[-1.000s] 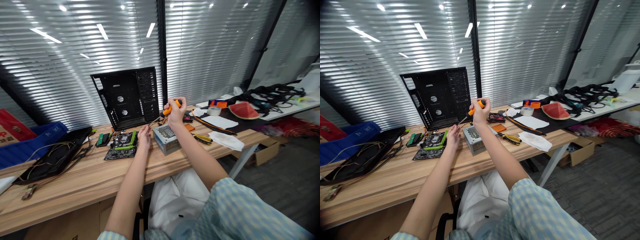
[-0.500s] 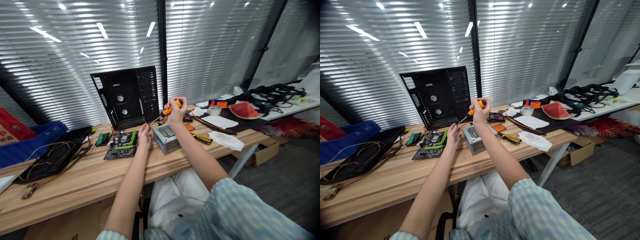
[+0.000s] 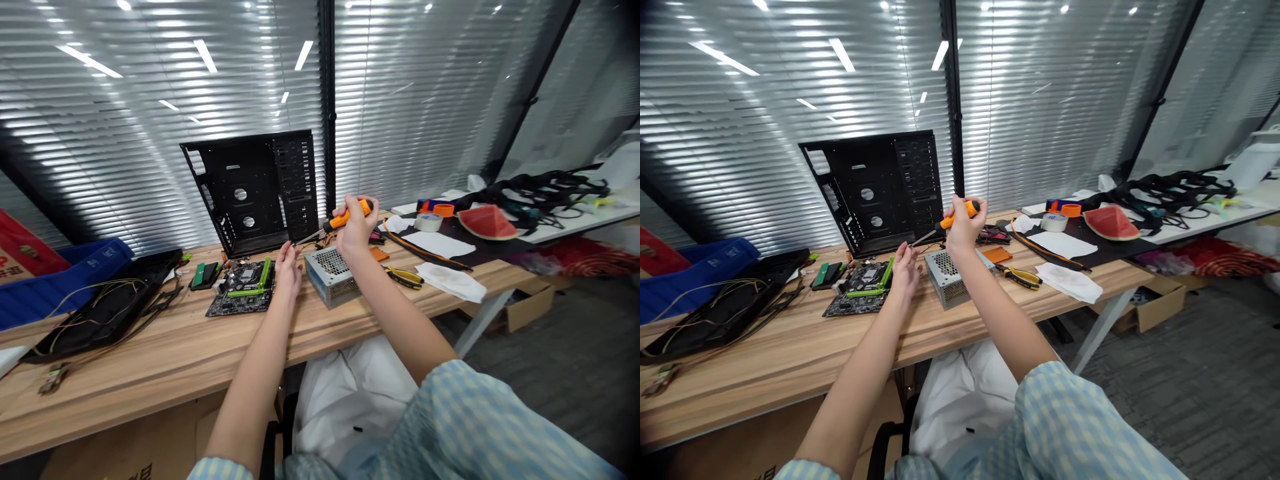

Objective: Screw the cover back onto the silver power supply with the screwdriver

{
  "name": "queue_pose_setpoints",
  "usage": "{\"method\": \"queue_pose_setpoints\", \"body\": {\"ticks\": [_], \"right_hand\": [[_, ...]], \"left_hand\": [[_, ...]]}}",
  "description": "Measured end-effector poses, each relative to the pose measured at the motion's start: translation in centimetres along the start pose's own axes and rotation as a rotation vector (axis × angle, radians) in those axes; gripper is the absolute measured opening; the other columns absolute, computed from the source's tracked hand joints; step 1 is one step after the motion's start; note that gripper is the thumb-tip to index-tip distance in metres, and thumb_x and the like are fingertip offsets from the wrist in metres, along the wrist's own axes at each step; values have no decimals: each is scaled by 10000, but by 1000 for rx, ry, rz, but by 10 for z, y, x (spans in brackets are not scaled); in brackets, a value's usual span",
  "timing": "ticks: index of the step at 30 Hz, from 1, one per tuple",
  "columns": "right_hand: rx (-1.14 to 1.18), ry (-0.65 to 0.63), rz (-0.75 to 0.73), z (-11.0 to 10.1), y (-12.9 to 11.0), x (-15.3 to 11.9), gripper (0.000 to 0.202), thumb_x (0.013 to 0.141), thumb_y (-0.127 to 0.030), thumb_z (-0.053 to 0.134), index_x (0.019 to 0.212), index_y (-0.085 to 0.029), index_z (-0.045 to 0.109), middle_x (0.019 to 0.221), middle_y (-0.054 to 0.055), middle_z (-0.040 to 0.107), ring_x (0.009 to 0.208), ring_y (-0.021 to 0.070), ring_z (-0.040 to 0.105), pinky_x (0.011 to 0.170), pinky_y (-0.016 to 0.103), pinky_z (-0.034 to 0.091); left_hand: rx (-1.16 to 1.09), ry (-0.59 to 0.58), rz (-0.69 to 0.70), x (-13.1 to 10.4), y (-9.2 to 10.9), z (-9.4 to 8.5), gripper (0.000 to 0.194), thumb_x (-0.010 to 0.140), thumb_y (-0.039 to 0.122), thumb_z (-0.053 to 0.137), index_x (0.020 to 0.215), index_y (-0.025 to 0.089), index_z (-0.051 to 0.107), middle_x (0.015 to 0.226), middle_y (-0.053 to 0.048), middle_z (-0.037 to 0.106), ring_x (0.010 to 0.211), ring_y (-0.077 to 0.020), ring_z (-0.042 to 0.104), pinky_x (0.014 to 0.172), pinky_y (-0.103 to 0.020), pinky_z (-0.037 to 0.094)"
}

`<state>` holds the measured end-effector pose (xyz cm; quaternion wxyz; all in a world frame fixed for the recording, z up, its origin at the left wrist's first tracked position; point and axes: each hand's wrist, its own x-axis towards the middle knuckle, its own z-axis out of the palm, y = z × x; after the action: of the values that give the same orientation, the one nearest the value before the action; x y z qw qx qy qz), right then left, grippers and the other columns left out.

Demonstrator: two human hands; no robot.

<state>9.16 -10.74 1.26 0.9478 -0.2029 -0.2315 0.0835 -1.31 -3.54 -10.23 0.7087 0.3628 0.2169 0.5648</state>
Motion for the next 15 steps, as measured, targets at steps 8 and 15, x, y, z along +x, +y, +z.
{"method": "queue_pose_setpoints", "body": {"ticks": [8, 15], "right_hand": [[66, -17, 39, -9, 4, 11, 409, 687, -300, 728, 849, -263, 355, 538, -149, 422, 448, 58, 468, 503, 201, 469], [75, 49, 66, -14, 5, 16, 432, 628, -300, 734, 847, -261, 363, 565, -142, 430, 450, 53, 460, 461, 196, 437]], "left_hand": [[18, -22, -2, 1, -3, -1, 538, 570, 395, 889, 1067, 312, 700, 1018, -7, 697, 1011, -186, 646, 593, -225, 346], [65, -16, -5, 4, -6, -2, 575, 584, 373, 874, 1125, 320, 686, 1210, -18, 677, 1026, -193, 654, 549, -213, 331]]}}
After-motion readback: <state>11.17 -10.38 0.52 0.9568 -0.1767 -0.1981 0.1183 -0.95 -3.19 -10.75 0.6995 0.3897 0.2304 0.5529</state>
